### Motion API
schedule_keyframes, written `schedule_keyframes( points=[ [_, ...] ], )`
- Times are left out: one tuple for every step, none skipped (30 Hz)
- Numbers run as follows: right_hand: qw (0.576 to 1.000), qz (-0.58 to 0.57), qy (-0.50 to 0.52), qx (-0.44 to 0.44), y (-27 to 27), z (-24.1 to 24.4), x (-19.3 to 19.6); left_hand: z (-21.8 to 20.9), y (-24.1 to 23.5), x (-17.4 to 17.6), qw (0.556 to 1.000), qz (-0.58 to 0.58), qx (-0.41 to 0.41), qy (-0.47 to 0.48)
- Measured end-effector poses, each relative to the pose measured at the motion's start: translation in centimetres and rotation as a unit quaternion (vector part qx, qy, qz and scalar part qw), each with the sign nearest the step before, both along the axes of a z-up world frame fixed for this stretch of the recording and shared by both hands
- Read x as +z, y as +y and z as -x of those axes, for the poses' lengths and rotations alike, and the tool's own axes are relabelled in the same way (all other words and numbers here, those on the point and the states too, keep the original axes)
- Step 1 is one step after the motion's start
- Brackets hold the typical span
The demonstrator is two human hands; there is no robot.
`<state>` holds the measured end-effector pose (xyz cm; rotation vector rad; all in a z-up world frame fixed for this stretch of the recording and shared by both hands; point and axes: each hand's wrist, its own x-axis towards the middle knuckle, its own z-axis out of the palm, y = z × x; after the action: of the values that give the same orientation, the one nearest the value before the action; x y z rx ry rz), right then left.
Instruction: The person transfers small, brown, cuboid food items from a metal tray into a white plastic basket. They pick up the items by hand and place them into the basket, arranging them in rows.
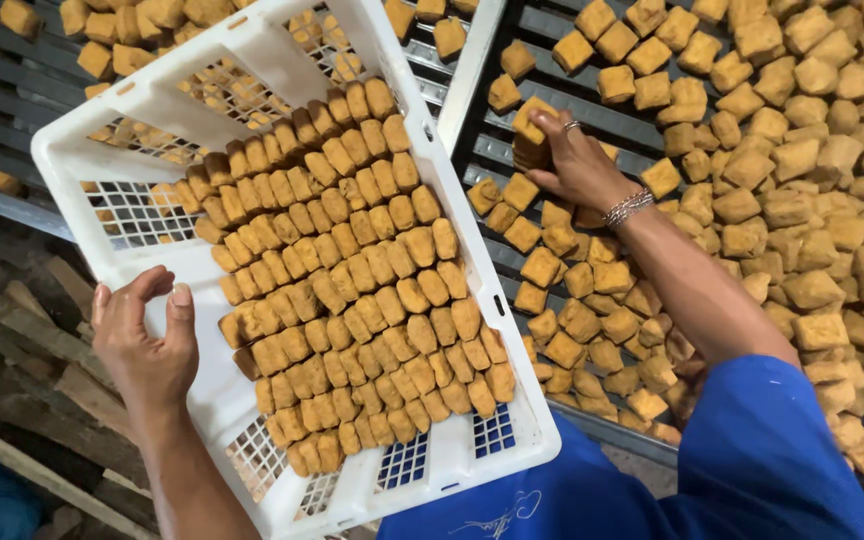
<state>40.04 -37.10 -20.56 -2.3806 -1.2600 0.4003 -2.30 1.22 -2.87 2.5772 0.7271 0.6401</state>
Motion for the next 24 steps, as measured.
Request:
schedule_keyframes(
  points=[
    [0.999,0.018,0.02,-0.018,-0.1,0.3,-0.2,0.1,0.0,-0.1,1.0,0.002,-0.005,0.001],
    [0.998,0.036,0.039,-0.035,-0.2,0.5,-0.5,0.2,0.0,-0.1,1.0,0.001,-0.003,0.002],
    [0.998,-0.003,0.044,-0.05,-0.4,0.1,-0.4,0.1,0.0,-0.3,1.0,0.001,-0.001,-0.002],
    [0.996,-0.041,0.049,-0.065,-0.5,-0.2,-0.2,0.0,0.1,-0.4,1.0,0.001,0.001,-0.006],
    [0.992,-0.081,0.054,-0.078,-0.2,-0.5,0.1,0.0,0.0,-0.3,1.0,0.003,-0.001,-0.002],
    [0.972,-0.144,0.147,-0.116,-0.1,-0.8,0.8,0.1,0.0,-0.2,1.0,0.005,-0.002,0.001],
    [0.938,-0.205,0.236,-0.15,-0.2,-0.9,1.9,0.1,0.0,-0.1,1.0,0.006,-0.002,0.003],
    [0.891,-0.263,0.322,-0.181,-0.3,-0.9,3.5,0.0,-0.1,0.1,1.0,0.002,-0.006,-0.001],
    [0.884,-0.307,0.321,-0.149,-0.2,-0.7,5.3,-0.3,-0.2,0.3,1.0,-0.004,-0.012,-0.004],
    [0.873,-0.349,0.32,-0.115,0.0,-0.4,7.6,-0.8,-0.2,0.5,1.0,-0.009,-0.017,-0.007],
    [0.859,-0.391,0.322,-0.074,1.2,0.0,10.1,-1.2,-0.2,0.7,0.999,-0.024,-0.026,-0.008],
    [0.843,-0.402,0.356,-0.029,2.1,0.6,13.0,-1.9,-0.1,0.8,0.999,-0.04,-0.034,-0.008],
    [0.821,-0.408,0.399,0.014,2.8,2.0,15.9,-1.9,-0.2,1.1,0.998,-0.054,-0.039,0.001],
    [0.866,-0.365,0.328,0.092,4.6,3.2,18.5,-2.2,-0.4,1.3,0.998,-0.034,-0.045,-0.005],
    [0.9,-0.322,0.242,0.166,6.3,4.1,21.1,-3.6,-0.4,1.3,0.998,-0.015,-0.059,-0.019],
    [0.919,-0.277,0.151,0.237,8.4,5.1,23.3,-4.9,-0.7,1.5,0.996,0.036,-0.071,-0.041],
    [0.943,-0.176,0.089,0.27,11.1,6.4,24.5,-6.2,-1.3,1.6,0.991,0.087,-0.085,-0.063],
    [0.952,-0.073,0.024,0.298,14.0,7.7,25.0,-7.8,-2.0,1.8,0.989,0.093,-0.092,-0.07],
    [0.945,0.129,0.035,0.299,16.1,9.0,25.1,-9.3,-2.8,2.1,0.987,0.099,-0.102,-0.078],
    [0.899,0.327,0.043,0.287,17.8,10.0,24.6,-10.5,-3.8,2.4,0.985,0.111,-0.106,-0.076],
    [0.89,0.325,-0.002,0.319,19.3,10.7,23.7,-11.6,-4.9,2.7,0.983,0.124,-0.112,-0.076],
    [0.879,0.322,-0.047,0.35,20.5,11.4,22.5,-12.4,-5.9,2.9,0.976,0.199,-0.085,0.003],
    [0.889,0.288,-0.078,0.348,21.0,11.8,21.4,-12.9,-6.6,3.0,0.957,0.271,-0.058,0.084],
    [0.897,0.254,-0.108,0.346,21.3,12.0,20.4,-13.2,-7.0,3.0,0.965,0.237,-0.063,0.096]
  ],
)
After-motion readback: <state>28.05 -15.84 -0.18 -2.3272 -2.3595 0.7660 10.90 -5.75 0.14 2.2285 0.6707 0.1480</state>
